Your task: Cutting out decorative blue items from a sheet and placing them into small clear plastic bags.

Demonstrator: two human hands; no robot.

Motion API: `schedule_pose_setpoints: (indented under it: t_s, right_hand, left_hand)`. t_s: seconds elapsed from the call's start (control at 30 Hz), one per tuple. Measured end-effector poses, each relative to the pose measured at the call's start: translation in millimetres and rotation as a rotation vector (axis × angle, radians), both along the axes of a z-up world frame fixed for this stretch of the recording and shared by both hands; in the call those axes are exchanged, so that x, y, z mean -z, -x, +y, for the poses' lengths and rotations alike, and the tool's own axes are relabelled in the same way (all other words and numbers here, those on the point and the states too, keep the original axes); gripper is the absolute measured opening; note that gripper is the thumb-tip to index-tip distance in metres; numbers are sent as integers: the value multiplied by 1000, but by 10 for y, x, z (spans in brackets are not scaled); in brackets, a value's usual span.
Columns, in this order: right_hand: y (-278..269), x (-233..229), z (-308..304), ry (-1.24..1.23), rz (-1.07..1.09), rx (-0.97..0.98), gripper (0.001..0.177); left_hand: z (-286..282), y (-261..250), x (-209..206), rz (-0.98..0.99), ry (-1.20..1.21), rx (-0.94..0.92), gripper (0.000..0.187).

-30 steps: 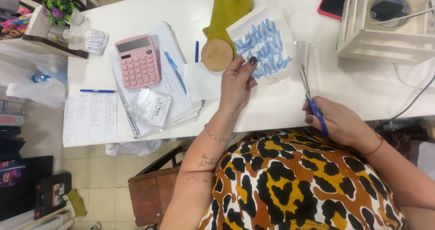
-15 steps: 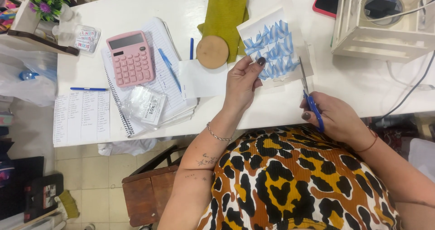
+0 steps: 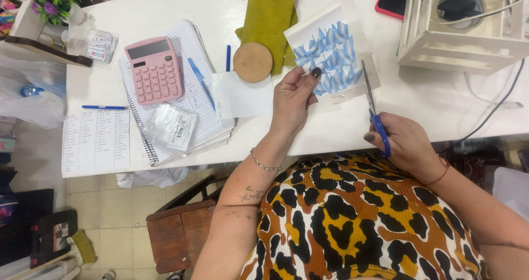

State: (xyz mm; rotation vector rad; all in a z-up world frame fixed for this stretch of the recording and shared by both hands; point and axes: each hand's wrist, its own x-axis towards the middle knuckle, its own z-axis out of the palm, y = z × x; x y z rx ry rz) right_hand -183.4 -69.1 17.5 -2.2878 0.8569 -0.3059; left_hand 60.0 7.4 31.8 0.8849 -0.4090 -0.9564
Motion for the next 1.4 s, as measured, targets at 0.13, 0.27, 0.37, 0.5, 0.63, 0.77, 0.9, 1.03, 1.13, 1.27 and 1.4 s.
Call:
schedule_pose_setpoints:
  t_s: [0.13, 0.27, 0.37, 0.5, 0.63, 0.77, 0.9, 1.03, 1.13, 1.27, 1.4]
  right_hand:
    - [19, 2, -2, -8, -14, 2, 57]
    - [29, -25, 11, -26, -30, 46, 47]
    - [50, 34, 32, -120, -5, 133, 48]
    - [27, -21, 25, -190, 57, 179, 53]
    - [6, -67, -4, -220, 75, 148, 53]
    - [-11, -29, -38, -250, 18, 134, 52]
    - [39, 126, -60, -243, -32, 155, 51]
    - [-56, -22, 35, -256, -86, 224, 50]
    - [-51, 18, 33, -248, -105, 250, 51]
    - [-63, -15, 6, -231, -117, 232, 50]
    - [-112, -79, -66, -231, -153, 183, 53]
  left_hand:
    - [-12, 26, 12, 5, 9, 2, 24]
    - [-16, 45, 9, 8, 11, 4, 22]
    - [-80, 57, 249, -42, -17, -35, 20]
    - [-108, 78, 338, -102, -33, -67, 19]
    - [-101, 133, 418, -181, -64, -44, 21]
    - [-72, 207, 445, -172, -99, -4, 24]
    - [-56, 225, 412, -164, -113, -14, 26]
    - [-77, 204, 503, -135, -99, -4, 26]
    - [-71, 195, 465, -138, -99, 0, 25]
    - [-57, 232, 449, -144, -103, 10, 22]
    - [-11, 358, 446, -195, -155, 88, 24]
